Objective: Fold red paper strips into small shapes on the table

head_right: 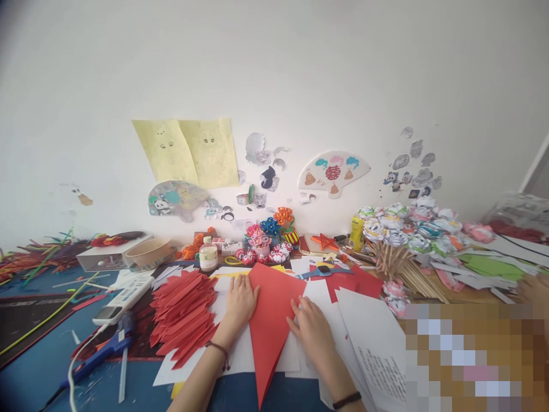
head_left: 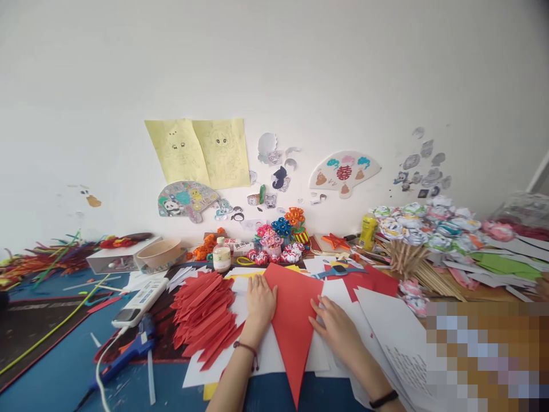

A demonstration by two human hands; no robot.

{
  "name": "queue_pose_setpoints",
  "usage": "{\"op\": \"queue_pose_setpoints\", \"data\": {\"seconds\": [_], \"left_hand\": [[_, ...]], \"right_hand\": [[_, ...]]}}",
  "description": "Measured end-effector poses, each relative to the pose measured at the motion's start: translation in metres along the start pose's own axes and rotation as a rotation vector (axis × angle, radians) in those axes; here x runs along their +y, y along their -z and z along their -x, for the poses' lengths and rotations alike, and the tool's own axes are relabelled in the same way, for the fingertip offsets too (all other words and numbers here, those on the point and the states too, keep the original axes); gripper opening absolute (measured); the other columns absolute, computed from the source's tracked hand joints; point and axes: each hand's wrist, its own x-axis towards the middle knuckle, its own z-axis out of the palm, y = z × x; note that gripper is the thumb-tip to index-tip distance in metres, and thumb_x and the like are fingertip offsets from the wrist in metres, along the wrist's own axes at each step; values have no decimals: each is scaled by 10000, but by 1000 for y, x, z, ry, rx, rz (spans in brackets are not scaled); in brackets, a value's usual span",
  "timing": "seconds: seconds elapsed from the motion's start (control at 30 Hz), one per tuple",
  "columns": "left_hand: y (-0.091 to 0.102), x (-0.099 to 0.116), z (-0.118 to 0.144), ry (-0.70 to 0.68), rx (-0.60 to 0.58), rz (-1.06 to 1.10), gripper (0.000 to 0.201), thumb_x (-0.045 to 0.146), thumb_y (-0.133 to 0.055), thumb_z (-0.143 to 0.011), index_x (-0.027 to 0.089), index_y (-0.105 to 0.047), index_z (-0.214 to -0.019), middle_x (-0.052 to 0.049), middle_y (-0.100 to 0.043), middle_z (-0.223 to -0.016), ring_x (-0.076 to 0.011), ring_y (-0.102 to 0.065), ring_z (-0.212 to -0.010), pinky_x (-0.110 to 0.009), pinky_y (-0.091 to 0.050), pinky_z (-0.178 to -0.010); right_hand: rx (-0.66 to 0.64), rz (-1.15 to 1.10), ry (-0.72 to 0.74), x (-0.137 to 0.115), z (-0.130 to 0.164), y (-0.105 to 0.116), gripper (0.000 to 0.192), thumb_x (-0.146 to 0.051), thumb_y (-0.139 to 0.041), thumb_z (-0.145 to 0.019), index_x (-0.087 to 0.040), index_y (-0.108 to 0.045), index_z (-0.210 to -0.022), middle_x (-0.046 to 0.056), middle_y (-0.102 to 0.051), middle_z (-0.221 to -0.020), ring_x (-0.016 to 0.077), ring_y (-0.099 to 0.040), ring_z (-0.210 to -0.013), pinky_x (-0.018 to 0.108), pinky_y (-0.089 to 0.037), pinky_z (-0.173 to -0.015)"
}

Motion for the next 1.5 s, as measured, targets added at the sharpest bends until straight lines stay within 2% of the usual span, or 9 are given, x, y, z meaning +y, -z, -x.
{"op": "queue_pose_setpoints", "data": {"seconds": [0.37, 0.63, 0.77, 0.93, 1.17, 1.37, 1.5], "left_hand": [[23, 8, 26, -68, -63, 29, 548, 398, -396, -910, -6, -512, -1261, -247, -536, -1283, -312, -431, -1259, -501, -204, -1094], [30, 13, 47, -95, -6, 34, 515, 371, -369, -912, 53, -509, -1291, -213, -574, -1255, -318, -454, -1242, -534, -224, -1078], [41, 14, 65, -114, -41, 37, 528, 410, -387, -905, 64, -529, -1278, -206, -556, -1279, -306, -459, -1243, -501, -266, -1072], [56, 19, 73, -104, -113, 19, 512, 382, -417, -906, 43, -532, -1271, -207, -531, -1303, -286, -442, -1264, -473, -268, -1092], [67, 18, 101, -237, -89, 43, 422, 310, -447, -902, 123, -551, -1266, -152, -556, -1298, -273, -465, -1245, -481, -311, -1077], [81, 14, 126, -346, -142, 107, 412, 231, -367, -924, 125, -523, -1290, -129, -552, -1306, -250, -460, -1254, -464, -354, -1063], [87, 13, 147, -421, -158, 141, 415, 246, -379, -926, 160, -499, -1313, -99, -531, -1328, -249, -470, -1248, -461, -380, -1044]], "right_hand": [[3, 3, 38, -5, 0, 8, 334, -245, -498, -865, -154, -628, -1159, 153, -576, -1228, 301, -499, -1175, 422, -437, -964], [-29, 21, 44, -12, 1, 19, 345, -243, -505, -867, -121, -631, -1164, 171, -582, -1208, 296, -526, -1141, 400, -440, -955], [-12, 0, 51, -12, 2, 19, 330, -251, -506, -868, -140, -638, -1150, 160, -587, -1203, 285, -536, -1122, 397, -443, -946], [-6, -7, 54, -10, 2, 17, 323, -263, -489, -876, -150, -645, -1135, 152, -587, -1202, 279, -531, -1125, 385, -441, -943], [19, -19, 62, -7, 2, 12, 330, -273, -488, -871, -156, -644, -1137, 151, -587, -1212, 285, -524, -1135, 398, -431, -951], [7, 7, 52, -2, 3, 5, 373, -301, -492, -874, -149, -611, -1193, 160, -570, -1237, 291, -502, -1168, 395, -412, -971], [-3, 20, 48, -2, 3, 4, 391, -307, -474, -886, -130, -593, -1214, 169, -556, -1252, 291, -489, -1182, 396, -394, -986]]}}
